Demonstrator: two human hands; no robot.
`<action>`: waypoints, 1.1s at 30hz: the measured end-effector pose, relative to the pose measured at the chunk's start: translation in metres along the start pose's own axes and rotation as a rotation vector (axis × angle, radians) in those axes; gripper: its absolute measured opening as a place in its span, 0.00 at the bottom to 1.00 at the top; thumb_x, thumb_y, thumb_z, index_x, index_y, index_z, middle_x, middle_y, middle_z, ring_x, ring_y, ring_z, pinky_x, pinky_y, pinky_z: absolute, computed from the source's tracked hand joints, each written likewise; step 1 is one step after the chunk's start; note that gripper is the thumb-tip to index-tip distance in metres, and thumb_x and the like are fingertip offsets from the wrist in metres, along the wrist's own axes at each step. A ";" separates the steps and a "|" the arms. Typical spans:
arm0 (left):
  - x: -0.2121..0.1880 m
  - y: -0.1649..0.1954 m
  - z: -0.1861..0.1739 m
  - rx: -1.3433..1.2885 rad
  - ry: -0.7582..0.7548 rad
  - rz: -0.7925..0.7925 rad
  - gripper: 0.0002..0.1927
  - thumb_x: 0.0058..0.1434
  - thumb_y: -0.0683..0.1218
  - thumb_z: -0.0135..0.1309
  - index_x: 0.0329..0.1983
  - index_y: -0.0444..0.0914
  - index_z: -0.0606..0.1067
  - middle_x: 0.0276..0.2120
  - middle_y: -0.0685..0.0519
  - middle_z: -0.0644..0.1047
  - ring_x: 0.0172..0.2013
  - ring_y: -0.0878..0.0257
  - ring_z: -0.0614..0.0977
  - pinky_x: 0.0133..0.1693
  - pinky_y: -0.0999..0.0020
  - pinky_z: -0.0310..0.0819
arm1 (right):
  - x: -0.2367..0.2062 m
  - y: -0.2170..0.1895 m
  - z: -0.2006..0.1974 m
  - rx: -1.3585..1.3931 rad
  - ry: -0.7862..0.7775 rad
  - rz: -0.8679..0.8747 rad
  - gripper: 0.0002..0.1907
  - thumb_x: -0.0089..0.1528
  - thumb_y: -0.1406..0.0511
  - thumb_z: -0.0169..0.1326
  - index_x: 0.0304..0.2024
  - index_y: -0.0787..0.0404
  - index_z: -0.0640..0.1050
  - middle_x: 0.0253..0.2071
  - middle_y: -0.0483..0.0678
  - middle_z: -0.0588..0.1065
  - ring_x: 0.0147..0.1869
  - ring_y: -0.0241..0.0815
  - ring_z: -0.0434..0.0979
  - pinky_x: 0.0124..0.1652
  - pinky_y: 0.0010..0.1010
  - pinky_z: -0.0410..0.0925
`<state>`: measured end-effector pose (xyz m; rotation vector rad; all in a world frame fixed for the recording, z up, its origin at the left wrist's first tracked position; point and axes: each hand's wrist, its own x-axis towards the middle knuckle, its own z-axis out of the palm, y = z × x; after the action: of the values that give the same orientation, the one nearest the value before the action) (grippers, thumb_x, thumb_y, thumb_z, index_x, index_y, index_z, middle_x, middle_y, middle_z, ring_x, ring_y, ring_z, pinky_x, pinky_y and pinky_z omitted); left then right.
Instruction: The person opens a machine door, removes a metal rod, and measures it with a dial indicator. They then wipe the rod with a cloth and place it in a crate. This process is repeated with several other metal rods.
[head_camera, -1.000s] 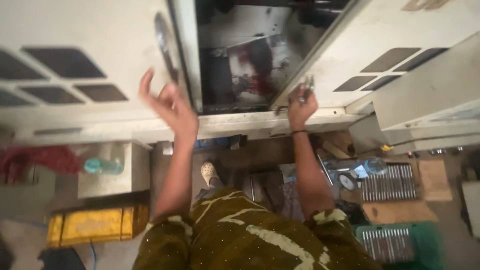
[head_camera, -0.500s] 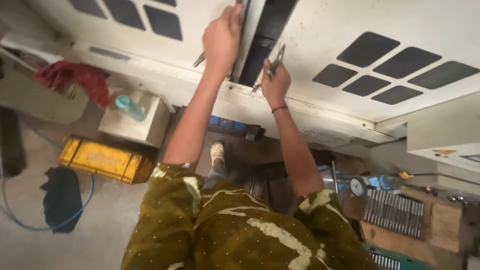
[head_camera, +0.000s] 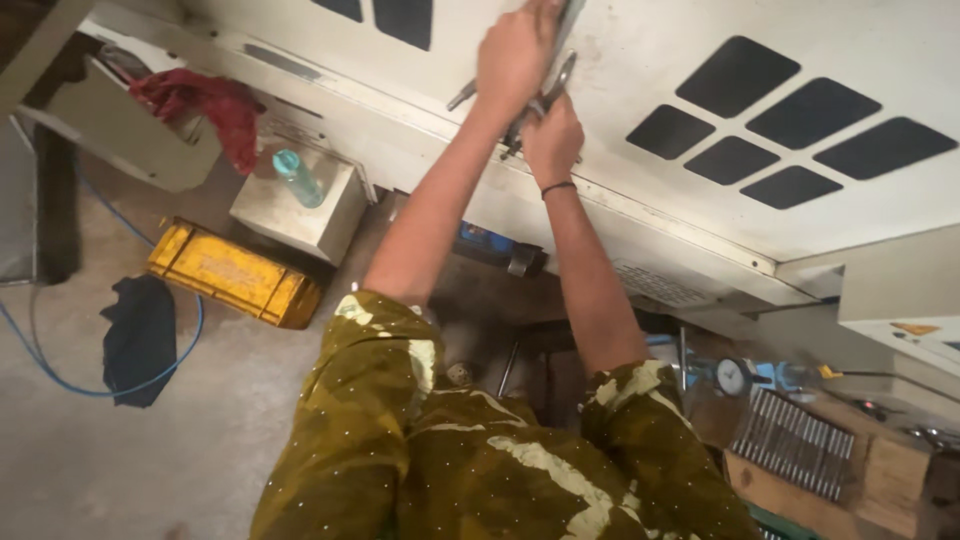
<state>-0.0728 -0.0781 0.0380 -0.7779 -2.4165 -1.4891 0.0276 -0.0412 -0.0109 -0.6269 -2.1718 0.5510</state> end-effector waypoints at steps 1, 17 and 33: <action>0.003 -0.002 -0.002 -0.001 -0.013 0.002 0.25 0.71 0.60 0.38 0.45 0.41 0.80 0.28 0.38 0.81 0.33 0.37 0.82 0.37 0.43 0.75 | 0.000 -0.004 0.005 0.016 0.007 -0.011 0.13 0.61 0.61 0.60 0.45 0.61 0.78 0.37 0.56 0.80 0.41 0.61 0.81 0.40 0.49 0.71; 0.015 -0.210 -0.198 -0.581 0.310 0.003 0.18 0.80 0.53 0.37 0.56 0.38 0.73 0.47 0.49 0.81 0.45 0.62 0.81 0.50 0.66 0.74 | -0.064 -0.110 0.164 0.464 -0.059 0.063 0.19 0.69 0.73 0.54 0.63 0.67 0.72 0.42 0.50 0.75 0.42 0.39 0.74 0.39 0.28 0.67; -0.096 -0.385 -0.428 -0.723 1.432 -0.119 0.16 0.74 0.47 0.46 0.61 0.38 0.64 0.34 0.56 0.65 0.30 0.69 0.65 0.32 0.73 0.60 | -0.088 -0.419 0.419 0.650 -0.544 -1.012 0.39 0.65 0.68 0.52 0.77 0.46 0.56 0.58 0.63 0.76 0.42 0.60 0.80 0.36 0.42 0.74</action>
<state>-0.2397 -0.6206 -0.0970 0.3701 -0.8634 -1.9215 -0.3577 -0.4959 -0.0702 1.0278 -2.2268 0.8246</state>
